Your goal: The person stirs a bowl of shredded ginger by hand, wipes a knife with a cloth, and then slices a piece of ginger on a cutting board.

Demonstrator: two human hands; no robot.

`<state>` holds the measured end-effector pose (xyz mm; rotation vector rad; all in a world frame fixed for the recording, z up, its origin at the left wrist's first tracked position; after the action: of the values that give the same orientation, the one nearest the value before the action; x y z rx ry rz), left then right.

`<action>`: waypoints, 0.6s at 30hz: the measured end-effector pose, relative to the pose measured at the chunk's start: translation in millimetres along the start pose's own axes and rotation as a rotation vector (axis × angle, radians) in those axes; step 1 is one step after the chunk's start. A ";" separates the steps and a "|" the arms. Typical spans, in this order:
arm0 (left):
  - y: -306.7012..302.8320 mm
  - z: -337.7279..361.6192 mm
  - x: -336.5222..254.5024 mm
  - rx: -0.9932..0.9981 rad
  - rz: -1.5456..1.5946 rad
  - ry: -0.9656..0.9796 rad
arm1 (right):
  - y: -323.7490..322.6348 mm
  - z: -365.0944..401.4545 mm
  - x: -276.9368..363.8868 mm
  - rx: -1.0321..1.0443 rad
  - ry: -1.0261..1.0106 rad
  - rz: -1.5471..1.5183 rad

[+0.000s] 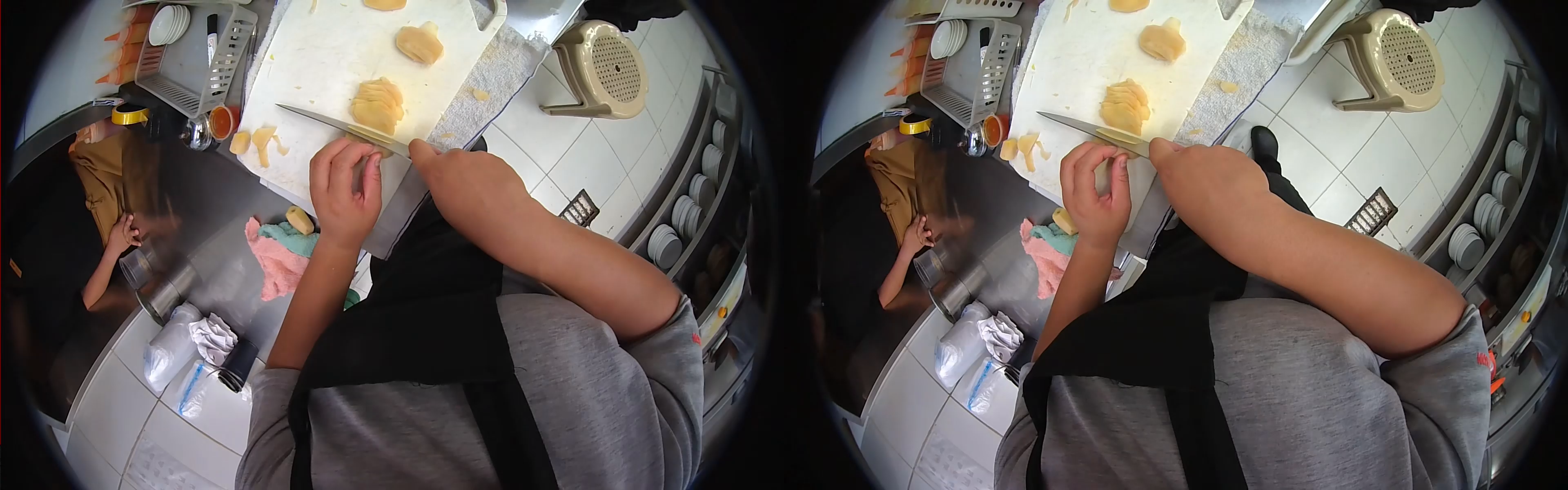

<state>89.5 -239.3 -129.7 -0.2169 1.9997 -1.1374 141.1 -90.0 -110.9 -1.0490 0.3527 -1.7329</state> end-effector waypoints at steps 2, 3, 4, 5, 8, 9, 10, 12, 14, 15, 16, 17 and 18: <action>-3.1 -2.9 0.3 0.030 0.022 -0.005 | 0.5 0.9 0.8 -0.013 0.005 0.002; -5.2 -5.6 1.4 0.062 0.043 -0.011 | 0.8 0.5 0.8 -0.025 0.009 0.001; -10.1 -8.2 0.7 0.060 0.042 -0.007 | 1.9 -0.2 0.6 -0.029 0.009 0.002; -14.5 -11.4 -1.2 0.075 -0.002 -0.008 | 3.3 -0.4 0.6 -0.043 0.003 0.014; -24.7 -24.0 -2.1 0.151 -0.079 -0.006 | 5.7 0.2 1.0 -0.056 0.004 0.037; -25.5 -28.8 -3.0 0.209 -0.114 -0.005 | 6.4 0.0 1.6 -0.056 0.008 0.051; -29.3 -34.8 -6.4 0.210 -0.116 -0.004 | 6.8 -0.2 2.2 -0.058 0.007 0.048; -26.8 -43.8 -11.5 0.362 -0.246 -0.011 | 7.8 -0.5 3.1 -0.058 0.018 0.063; -26.7 -46.1 -10.2 0.392 -0.254 -0.025 | 10.1 0.8 4.9 -0.090 0.022 0.063; -25.6 -46.6 -9.4 0.422 -0.257 -0.040 | 9.7 2.0 5.4 -0.118 0.029 0.064; -26.0 -47.0 -10.2 0.424 -0.259 -0.038 | 9.2 2.1 5.3 -0.121 0.030 0.061; -26.1 -47.3 -10.3 0.432 -0.261 -0.045 | 9.9 1.4 4.5 -0.100 0.036 0.050; -26.2 -47.5 -10.4 0.439 -0.264 -0.053 | 10.6 0.8 3.8 -0.079 0.043 0.038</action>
<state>56.4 -218.7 -90.6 -0.2832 1.6572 -1.6870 148.0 -97.7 -115.6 -1.0561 0.4689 -1.7213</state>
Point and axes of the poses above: each hand's wrist, its own z-axis away from the middle knuckle, its own y-axis out of the palm, x = y × z, the point moved 6 cm from there along -z, towards the middle knuckle, and after that the axes turned 12 degrees about x, right-handed, at the moved point
